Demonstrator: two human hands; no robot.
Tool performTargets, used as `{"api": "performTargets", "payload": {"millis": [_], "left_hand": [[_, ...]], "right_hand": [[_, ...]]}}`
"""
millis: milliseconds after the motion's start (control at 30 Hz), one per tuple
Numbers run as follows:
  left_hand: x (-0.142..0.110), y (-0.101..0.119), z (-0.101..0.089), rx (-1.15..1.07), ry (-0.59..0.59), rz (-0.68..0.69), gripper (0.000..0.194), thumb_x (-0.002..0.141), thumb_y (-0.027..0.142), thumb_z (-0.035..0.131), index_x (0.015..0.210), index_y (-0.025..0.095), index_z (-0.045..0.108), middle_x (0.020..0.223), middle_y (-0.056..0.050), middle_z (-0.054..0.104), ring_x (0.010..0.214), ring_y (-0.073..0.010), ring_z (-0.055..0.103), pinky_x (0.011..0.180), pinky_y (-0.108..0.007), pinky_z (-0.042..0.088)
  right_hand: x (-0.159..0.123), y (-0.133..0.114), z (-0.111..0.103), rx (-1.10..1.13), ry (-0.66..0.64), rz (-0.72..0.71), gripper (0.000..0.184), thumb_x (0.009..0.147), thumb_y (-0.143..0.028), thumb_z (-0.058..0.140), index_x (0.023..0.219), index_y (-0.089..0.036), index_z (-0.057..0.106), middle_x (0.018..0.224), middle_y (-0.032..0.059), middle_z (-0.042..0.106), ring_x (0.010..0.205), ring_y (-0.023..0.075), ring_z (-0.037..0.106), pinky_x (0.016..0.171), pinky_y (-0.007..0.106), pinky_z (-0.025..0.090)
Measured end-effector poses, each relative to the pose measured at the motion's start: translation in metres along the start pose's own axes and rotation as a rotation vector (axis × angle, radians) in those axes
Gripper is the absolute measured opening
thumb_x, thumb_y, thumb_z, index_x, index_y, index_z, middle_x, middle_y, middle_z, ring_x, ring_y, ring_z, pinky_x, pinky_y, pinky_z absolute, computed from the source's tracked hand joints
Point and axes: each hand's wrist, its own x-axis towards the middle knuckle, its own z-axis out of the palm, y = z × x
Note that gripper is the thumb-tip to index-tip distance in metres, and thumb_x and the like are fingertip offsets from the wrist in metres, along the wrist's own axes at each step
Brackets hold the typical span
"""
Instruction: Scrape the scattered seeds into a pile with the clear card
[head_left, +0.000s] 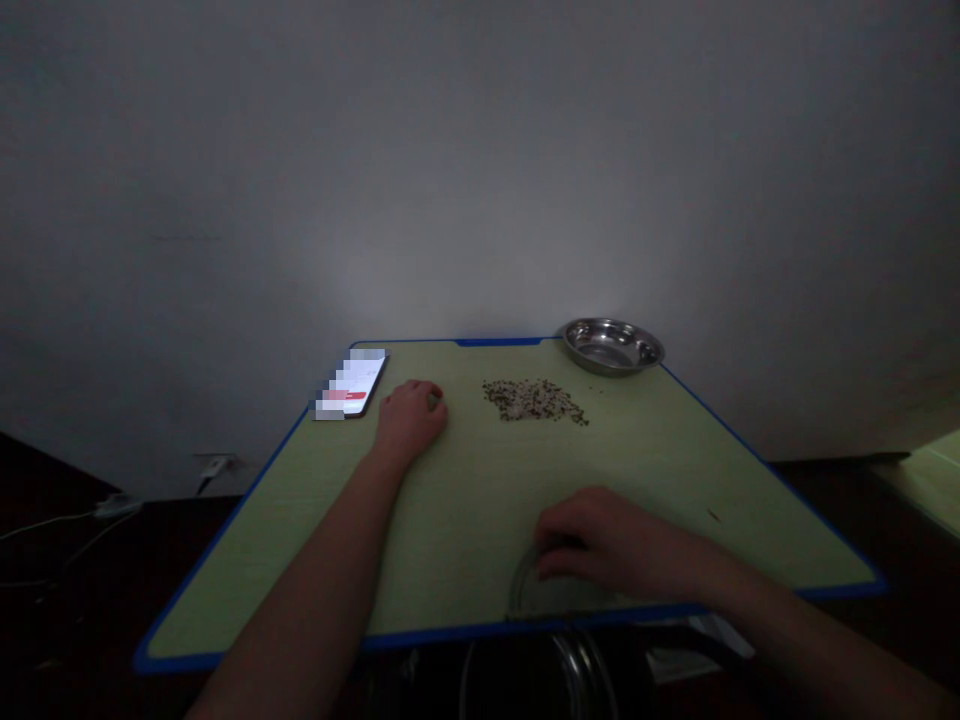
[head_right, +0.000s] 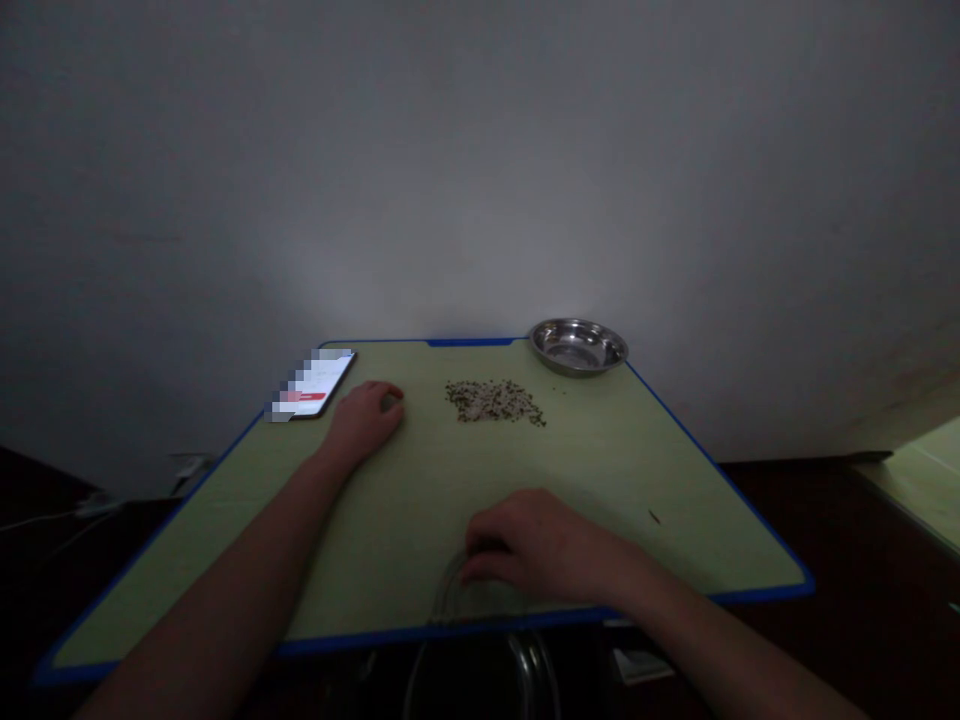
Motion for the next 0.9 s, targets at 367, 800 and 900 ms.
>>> {"api": "performTargets", "payload": {"millis": [367, 800, 900], "left_hand": [[0.001, 0.001, 0.000, 0.014, -0.008, -0.010, 0.032, 0.081, 0.029, 0.046, 0.103, 0.019, 0.066, 0.115, -0.011, 0.064, 0.109, -0.0265, 0.056, 0.095, -0.041, 0.043], [0.000, 0.001, 0.000, 0.007, -0.003, -0.006, 0.032, 0.082, 0.029, 0.046, 0.103, 0.019, 0.067, 0.115, -0.011, 0.064, 0.110, -0.0276, 0.056, 0.095, -0.042, 0.042], [0.000, 0.001, 0.000, 0.001, 0.000, -0.004, 0.032, 0.082, 0.030, 0.046, 0.103, 0.019, 0.066, 0.115, -0.011, 0.064, 0.108, -0.0275, 0.057, 0.095, -0.043, 0.043]], "right_hand": [[-0.005, -0.001, -0.001, 0.034, -0.007, 0.001, 0.016, 0.088, -0.032, 0.060, 0.086, -0.021, 0.071, 0.080, 0.0011, 0.072, 0.073, 0.0140, 0.063, 0.065, 0.023, 0.041], [0.014, -0.001, 0.005, -0.043, 0.033, -0.027, 0.016, 0.087, -0.034, 0.062, 0.084, -0.021, 0.071, 0.074, -0.0003, 0.071, 0.064, 0.0124, 0.060, 0.058, 0.022, 0.038], [0.013, -0.003, 0.009, -0.031, 0.016, -0.058, 0.017, 0.088, -0.035, 0.061, 0.085, -0.021, 0.071, 0.078, 0.0002, 0.072, 0.067, 0.0129, 0.062, 0.061, 0.022, 0.040]]}}
